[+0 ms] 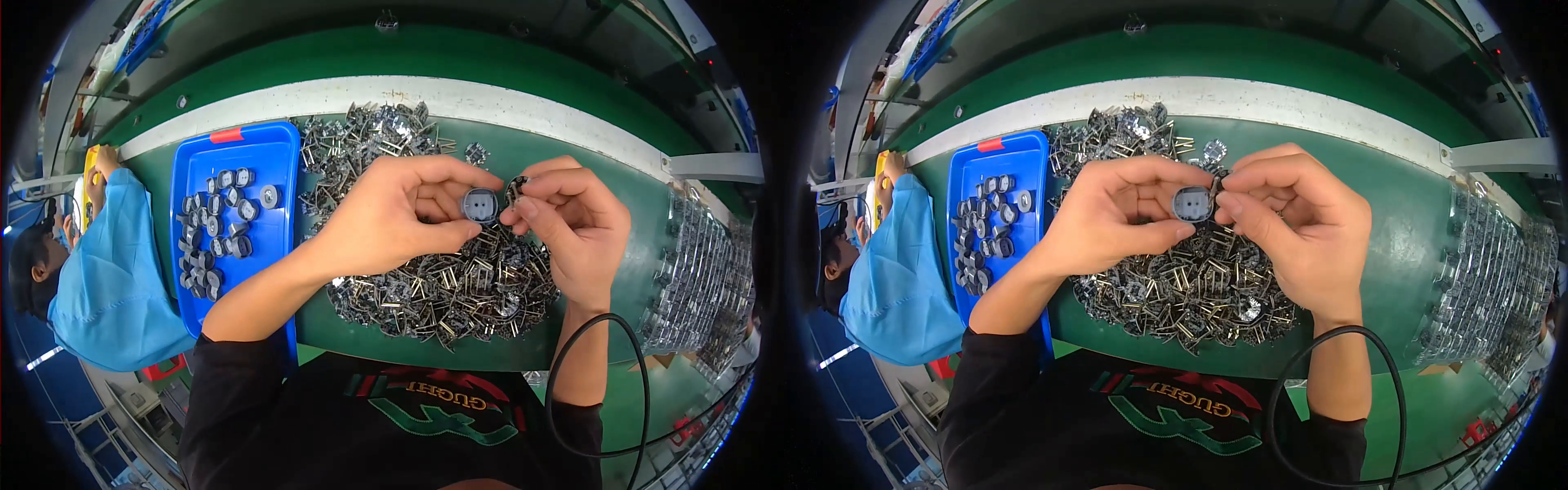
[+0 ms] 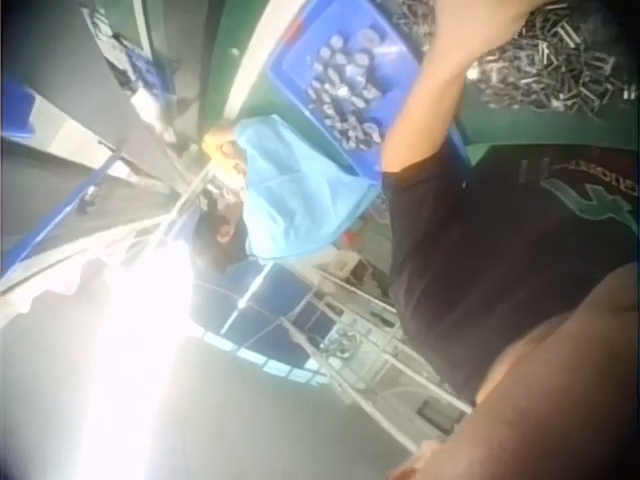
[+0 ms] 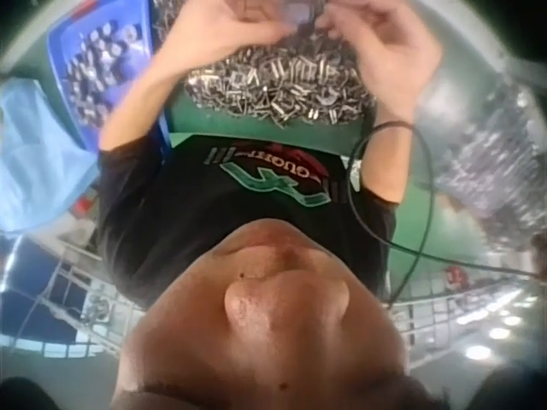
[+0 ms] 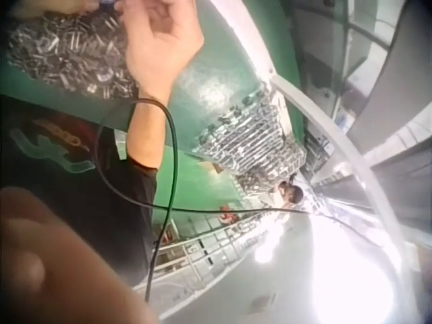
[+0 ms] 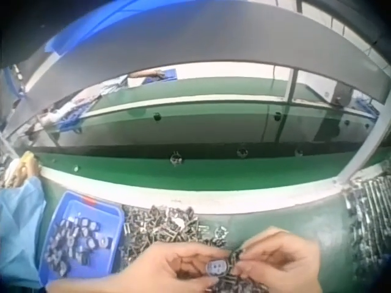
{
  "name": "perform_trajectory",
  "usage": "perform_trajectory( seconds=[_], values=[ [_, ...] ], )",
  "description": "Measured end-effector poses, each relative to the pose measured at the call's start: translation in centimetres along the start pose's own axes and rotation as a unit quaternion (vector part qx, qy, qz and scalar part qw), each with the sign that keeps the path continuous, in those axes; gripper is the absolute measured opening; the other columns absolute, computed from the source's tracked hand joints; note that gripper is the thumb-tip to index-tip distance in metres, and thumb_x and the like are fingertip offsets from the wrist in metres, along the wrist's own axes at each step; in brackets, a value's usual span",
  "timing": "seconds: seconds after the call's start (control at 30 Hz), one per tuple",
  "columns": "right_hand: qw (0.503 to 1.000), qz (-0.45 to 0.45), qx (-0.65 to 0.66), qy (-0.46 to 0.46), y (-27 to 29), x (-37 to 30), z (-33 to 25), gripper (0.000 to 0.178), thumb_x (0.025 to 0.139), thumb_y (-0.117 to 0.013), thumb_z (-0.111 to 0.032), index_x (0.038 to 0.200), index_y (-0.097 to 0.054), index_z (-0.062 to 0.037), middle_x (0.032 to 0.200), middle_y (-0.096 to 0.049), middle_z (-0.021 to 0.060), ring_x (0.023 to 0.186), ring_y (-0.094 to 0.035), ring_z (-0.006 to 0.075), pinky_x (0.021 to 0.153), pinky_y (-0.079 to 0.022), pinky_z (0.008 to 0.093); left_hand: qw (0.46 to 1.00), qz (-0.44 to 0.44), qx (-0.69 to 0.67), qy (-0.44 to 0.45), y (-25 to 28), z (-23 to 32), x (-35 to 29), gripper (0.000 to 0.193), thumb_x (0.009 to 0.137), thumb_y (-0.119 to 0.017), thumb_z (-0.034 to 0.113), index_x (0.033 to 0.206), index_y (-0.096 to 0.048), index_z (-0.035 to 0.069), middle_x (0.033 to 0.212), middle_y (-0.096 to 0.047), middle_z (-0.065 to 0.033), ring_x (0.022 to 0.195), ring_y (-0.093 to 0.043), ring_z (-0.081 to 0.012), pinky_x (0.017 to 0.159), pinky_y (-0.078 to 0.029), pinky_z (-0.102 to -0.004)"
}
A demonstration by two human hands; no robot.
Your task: The person assembles components by fitting metal pin pieces into plastic housings by hand and placing the assembled parts onto the conveyor.
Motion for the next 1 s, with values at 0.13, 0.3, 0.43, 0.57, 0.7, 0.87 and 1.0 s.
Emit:
perform_trajectory(
  seconds=[0.13,0.3,0.43,0.57,0.7,0.87,1.0],
  values=[
    [0.988,-0.004,-0.144,0.049,-0.8,0.1,-0.3,0.023,0.078,-0.065,0.014,0.098,-0.069,0.0033,0.093,-0.064,0.0125,0.075,-0.064,0.0177,0.065,-0.051,0.0255,0.998,0.001,0.054,-0.02,0.1,-0.5,0.0,0.042,0.081,-0.067,-0.01,0.122,-0.059,-0.006,0.105,-0.067,-0.0125,0.091,-0.066,-0.0123,0.079,-0.054,-0.0242],
    [0.965,-0.064,-0.217,0.133,-1.4,-0.2,-0.9,0.027,0.074,-0.064,0.017,0.096,-0.07,0.0028,0.09,-0.065,0.0129,0.076,-0.064,0.0178,0.063,-0.051,0.0255,0.997,0.018,0.074,-0.011,0.2,-0.8,-0.2,0.044,0.081,-0.068,-0.009,0.123,-0.059,-0.005,0.103,-0.065,-0.0101,0.088,-0.066,-0.0112,0.077,-0.054,-0.0227],
    [0.974,-0.012,-0.191,0.12,-1.1,-0.3,-1.2,0.023,0.074,-0.064,0.017,0.091,-0.071,0.0036,0.098,-0.064,0.0142,0.076,-0.065,0.0171,0.06,-0.052,0.0253,0.994,0.03,0.093,-0.042,0.3,-0.4,-0.3,0.044,0.08,-0.068,-0.01,0.123,-0.061,-0.004,0.106,-0.062,-0.0097,0.088,-0.065,-0.0106,0.076,-0.054,-0.0218],
    [0.952,-0.024,-0.247,0.177,-1.9,-0.2,-1.9,0.019,0.075,-0.067,0.015,0.09,-0.071,0.0043,0.101,-0.062,0.0142,0.077,-0.065,0.0164,0.06,-0.053,0.0252,0.991,0.028,0.12,-0.05,0.3,-0.3,-0.3,0.045,0.079,-0.069,-0.01,0.123,-0.062,-0.003,0.107,-0.059,-0.0094,0.089,-0.063,-0.0106,0.076,-0.055,-0.0219],
    [0.95,-0.021,-0.265,0.165,-2.2,-0.3,-1.5,0.017,0.075,-0.072,0.011,0.09,-0.071,0.0029,0.097,-0.061,0.0106,0.077,-0.064,0.0152,0.06,-0.052,0.0245,0.992,0.022,0.11,-0.064,0.1,-0.3,-0.4,0.047,0.079,-0.069,-0.01,0.124,-0.062,-0.003,0.102,-0.057,-0.0079,0.089,-0.062,-0.0112,0.076,-0.055,-0.0222],
    [0.949,-0.017,-0.281,0.142,-2.5,-0.4,-1.2,0.018,0.075,-0.074,0.008,0.091,-0.072,0.0005,0.095,-0.06,0.0079,0.078,-0.063,0.0138,0.059,-0.051,0.0234,0.991,0.022,0.113,-0.071,0.2,-0.4,-0.5,0.047,0.079,-0.069,-0.011,0.125,-0.062,-0.003,0.101,-0.057,-0.0077,0.089,-0.062,-0.0118,0.076,-0.055,-0.0224],
    [0.951,-0.007,-0.279,0.133,-2.5,-0.5,-0.8,0.018,0.074,-0.075,0.008,0.089,-0.071,0.0001,0.091,-0.059,0.0075,0.075,-0.06,0.0138,0.057,-0.049,0.0233,0.992,0.024,0.102,-0.076,0.2,-0.6,-0.4,0.048,0.079,-0.069,-0.011,0.125,-0.061,-0.003,0.1,-0.058,-0.0073,0.087,-0.062,-0.0118,0.076,-0.055,-0.0224]
  ],
)
Point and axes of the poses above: each hand's wrist, its own x-axis towards the middle knuckle, its own y-axis out of the back of the hand, z = x × y, the point moved 6 cm from there along x, towards the middle knuckle
